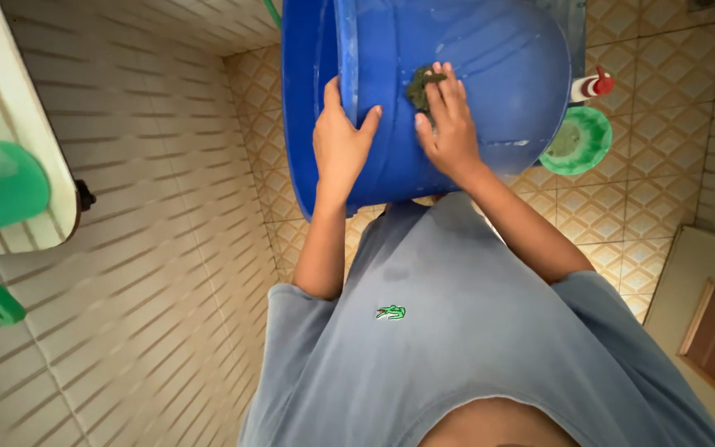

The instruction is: Scrubbing the inside and outside of a large blue bucket with a sponge in a tiled washroom.

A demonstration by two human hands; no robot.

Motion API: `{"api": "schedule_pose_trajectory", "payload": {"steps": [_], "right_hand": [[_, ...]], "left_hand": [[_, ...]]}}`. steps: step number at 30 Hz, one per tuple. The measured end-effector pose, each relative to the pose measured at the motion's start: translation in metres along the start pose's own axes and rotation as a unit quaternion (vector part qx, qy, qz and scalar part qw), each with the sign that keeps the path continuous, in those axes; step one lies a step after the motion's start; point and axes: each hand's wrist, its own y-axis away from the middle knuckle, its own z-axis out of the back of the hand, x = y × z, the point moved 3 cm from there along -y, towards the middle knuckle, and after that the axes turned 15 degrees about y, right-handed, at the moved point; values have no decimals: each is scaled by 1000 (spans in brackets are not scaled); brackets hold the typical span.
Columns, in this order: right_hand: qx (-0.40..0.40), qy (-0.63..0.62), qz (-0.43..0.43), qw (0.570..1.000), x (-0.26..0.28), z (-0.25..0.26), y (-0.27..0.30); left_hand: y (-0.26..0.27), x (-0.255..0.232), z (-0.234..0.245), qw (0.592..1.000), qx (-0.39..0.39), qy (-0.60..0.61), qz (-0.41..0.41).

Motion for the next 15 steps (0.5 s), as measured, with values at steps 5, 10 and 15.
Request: {"api": "schedule_pose_trajectory", "payload": {"steps": [5, 10, 15], "right_hand": [[4, 18, 20, 1000, 16, -8, 11], [-9, 28, 44, 999, 28, -15, 2], [-27, 22, 28, 999, 30, -19, -16]], "left_hand": [[2, 6, 5, 999, -27, -28, 12], [7, 15, 8, 999, -33, -5, -11], [9, 20, 14, 999, -28, 22, 8]]}}
